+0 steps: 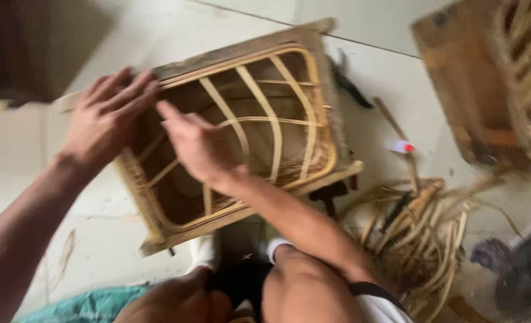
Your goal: The person sits on the floor assembling a bamboo basket frame held in a wooden jig. They fit curved bamboo ribs into the woven rim, trim rib ends with pliers, tap ribs tight with a hammer, and squeeze glue from a bottle along the joints, rotating the basket to work around its sides.
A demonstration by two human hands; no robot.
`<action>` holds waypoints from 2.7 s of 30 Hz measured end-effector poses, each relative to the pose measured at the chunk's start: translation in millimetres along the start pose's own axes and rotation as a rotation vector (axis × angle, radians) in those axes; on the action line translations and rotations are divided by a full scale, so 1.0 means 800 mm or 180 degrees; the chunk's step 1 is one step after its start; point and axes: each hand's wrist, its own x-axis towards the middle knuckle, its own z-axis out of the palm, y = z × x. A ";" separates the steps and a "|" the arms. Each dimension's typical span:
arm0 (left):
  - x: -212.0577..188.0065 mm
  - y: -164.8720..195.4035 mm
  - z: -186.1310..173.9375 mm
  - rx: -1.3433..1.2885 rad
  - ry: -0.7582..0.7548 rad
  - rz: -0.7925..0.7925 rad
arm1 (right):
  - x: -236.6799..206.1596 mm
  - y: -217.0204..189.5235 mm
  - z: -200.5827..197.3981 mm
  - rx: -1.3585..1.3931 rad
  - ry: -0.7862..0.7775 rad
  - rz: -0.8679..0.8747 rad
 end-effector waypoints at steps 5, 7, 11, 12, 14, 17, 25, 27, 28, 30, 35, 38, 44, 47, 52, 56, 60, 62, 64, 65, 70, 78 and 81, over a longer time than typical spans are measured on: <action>0.002 0.024 -0.016 -0.0040 0.0114 0.0018 | 0.007 -0.019 -0.032 0.0088 -0.0630 0.0431; -0.001 0.033 -0.012 -0.0139 0.0181 -0.0014 | 0.000 -0.021 -0.048 0.0024 -0.0499 0.0341; -0.046 0.051 0.015 -0.1144 0.0442 -0.1213 | -0.071 0.031 -0.156 0.0506 0.0446 -0.1096; -0.069 0.061 0.024 -0.1635 0.0529 -0.1768 | -0.100 0.056 -0.198 0.1180 0.0810 -0.0678; -0.124 0.089 0.038 -0.1971 0.0520 -0.2695 | -0.159 0.111 -0.276 0.2513 0.1488 0.0234; -0.189 0.139 0.045 -0.0602 0.0934 -0.1364 | -0.222 0.189 -0.335 0.0387 0.2454 0.2794; -0.184 0.231 0.029 -0.0932 -0.0309 -0.0438 | -0.186 0.317 -0.316 -0.0057 0.2671 0.2717; -0.175 0.224 0.027 -0.0947 -0.0283 -0.0432 | -0.177 0.322 -0.311 -0.0001 0.2572 0.2577; -0.172 0.217 0.028 -0.0957 -0.0249 -0.0409 | -0.177 0.323 -0.312 0.0080 0.2531 0.2435; -0.166 0.201 0.038 -0.0730 0.0153 -0.0370 | -0.161 0.305 -0.318 0.0264 0.2291 0.1970; -0.145 0.120 0.045 -0.0457 0.1514 -0.1852 | -0.085 0.202 -0.305 -0.0482 0.0852 0.0595; -0.100 0.052 0.046 -0.1377 0.1868 -0.2667 | -0.014 0.131 -0.247 -0.1006 -0.0153 -0.0243; -0.046 0.026 0.069 -0.1619 0.1725 -0.3089 | 0.097 0.051 -0.117 -0.1773 -0.1224 -0.1080; -0.049 0.026 0.070 -0.1592 0.1868 -0.2980 | 0.118 0.038 -0.082 -0.1748 -0.1205 -0.1254; -0.051 0.023 0.059 -0.1696 0.1950 -0.2950 | 0.129 0.027 -0.059 -0.1873 -0.1185 -0.1576; -0.050 0.021 0.058 -0.1719 0.1933 -0.2978 | 0.136 0.021 -0.051 -0.1996 -0.1214 -0.1729; -0.052 0.021 0.059 -0.1629 0.1928 -0.2983 | 0.139 0.015 -0.045 -0.2109 -0.1258 -0.1824; -0.051 0.021 0.058 -0.1691 0.1913 -0.3035 | 0.141 0.013 -0.042 -0.2158 -0.1238 -0.1913; -0.050 0.020 0.058 -0.1693 0.1918 -0.3038 | 0.141 0.012 -0.038 -0.2172 -0.1244 -0.1937; -0.049 0.019 0.058 -0.1661 0.1932 -0.3014 | 0.142 0.012 -0.036 -0.2181 -0.1241 -0.1948; -0.051 0.018 0.059 -0.1677 0.1914 -0.2993 | 0.140 0.016 -0.032 -0.2263 -0.1258 -0.2004; -0.053 0.023 0.057 -0.1753 0.1949 -0.2892 | 0.132 0.018 -0.066 -0.2254 -0.1159 -0.1701; -0.052 0.024 0.055 -0.2001 0.1952 -0.2909 | 0.127 0.019 -0.086 -0.2279 -0.1111 -0.1568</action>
